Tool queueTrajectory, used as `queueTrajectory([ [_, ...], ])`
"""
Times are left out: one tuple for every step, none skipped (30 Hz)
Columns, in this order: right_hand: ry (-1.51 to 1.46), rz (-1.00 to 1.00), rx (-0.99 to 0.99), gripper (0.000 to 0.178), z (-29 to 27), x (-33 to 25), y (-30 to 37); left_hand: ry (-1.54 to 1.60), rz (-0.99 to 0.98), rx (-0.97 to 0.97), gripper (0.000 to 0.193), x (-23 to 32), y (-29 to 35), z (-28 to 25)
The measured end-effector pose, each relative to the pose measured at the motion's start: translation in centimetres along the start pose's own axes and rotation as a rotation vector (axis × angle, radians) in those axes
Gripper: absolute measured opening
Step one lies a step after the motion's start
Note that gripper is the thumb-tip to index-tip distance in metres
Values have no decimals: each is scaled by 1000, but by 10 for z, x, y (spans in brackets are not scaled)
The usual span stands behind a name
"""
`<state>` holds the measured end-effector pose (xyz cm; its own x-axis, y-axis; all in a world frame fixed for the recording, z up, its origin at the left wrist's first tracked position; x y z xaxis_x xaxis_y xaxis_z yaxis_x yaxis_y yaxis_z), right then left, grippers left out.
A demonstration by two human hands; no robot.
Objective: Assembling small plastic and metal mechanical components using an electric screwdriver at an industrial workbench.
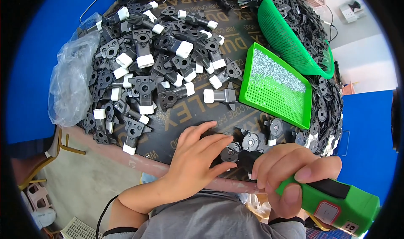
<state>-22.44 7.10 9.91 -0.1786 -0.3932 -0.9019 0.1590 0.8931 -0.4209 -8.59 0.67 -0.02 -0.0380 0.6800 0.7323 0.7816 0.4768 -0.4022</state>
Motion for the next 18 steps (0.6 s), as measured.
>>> queueTrajectory([
  [-7, 2, -2, 31, -3, 1, -7, -4, -5, -2, 53, 0, 0, -1],
  [12, -1, -139, 30, -6, -1, -16, -5, -9, -4, 52, 0, 0, -1],
  [29, -6, -277, 28, -5, -1, -21, -10, -14, -3, 52, 0, -1, 0],
  [-23, -21, -259, 28, -3, 0, -22, -7, -14, -9, 51, 0, -2, 0],
  [-90, -42, -246, 28, 3, 4, -23, -19, -22, -13, 50, 0, 0, -1],
  [-133, -48, -192, 34, 7, 7, -22, -16, -13, -6, 50, 0, 0, -1],
  [-93, -45, -215, 36, 5, 7, -24, -16, -3, 1, 50, 0, -1, 0],
  [-55, -46, -241, 38, 5, 7, -26, -23, 11, 19, 49, 0, 0, 2],
  [-136, -4, -64, 39, 7, 16, -13, -38, 15, 26, 49, 0, 1, 5],
  [-141, 30, -21, 32, 9, 13, -8, -53, 21, 34, 49, -1, 3, 7],
  [-129, 62, 31, 30, 6, 9, -6, -48, 42, 46, 49, 0, 1, 7],
  [-78, 83, 47, 27, 4, 6, -3, -47, 37, 46, 50, 0, 1, 9],
  [-91, 115, 77, 27, 5, 3, 0, -42, 38, 47, 52, 0, 3, 11],
  [-89, 146, 121, 27, 3, -1, 4, -47, 43, 35, 53, 1, 3, 14],
  [-152, 178, 164, 29, -1, -5, 6, -37, 79, 40, 53, 3, 1, 14],
  [-213, 169, 180, 30, -2, -8, 4, -67, 37, 28, 53, 2, 2, 11],
  [-265, 166, 198, 32, -5, -10, 0, -86, -3, 15, 53, 1, 3, 11],
  [-82, 85, 253, 30, -10, -15, -8, -89, -37, 19, 54, 5, 3, 8],
])
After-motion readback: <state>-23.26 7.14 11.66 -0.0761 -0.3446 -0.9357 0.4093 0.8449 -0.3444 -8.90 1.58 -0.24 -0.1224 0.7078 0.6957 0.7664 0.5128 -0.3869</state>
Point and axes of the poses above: each hand's wrist, its own y-axis away from the middle knuckle, its own z-axis out of the palm, x = y × z, the point moved 3 cm from there along -y, towards the middle knuckle, and after that the axes turned 10 degrees about z, right-handed, at the moved point
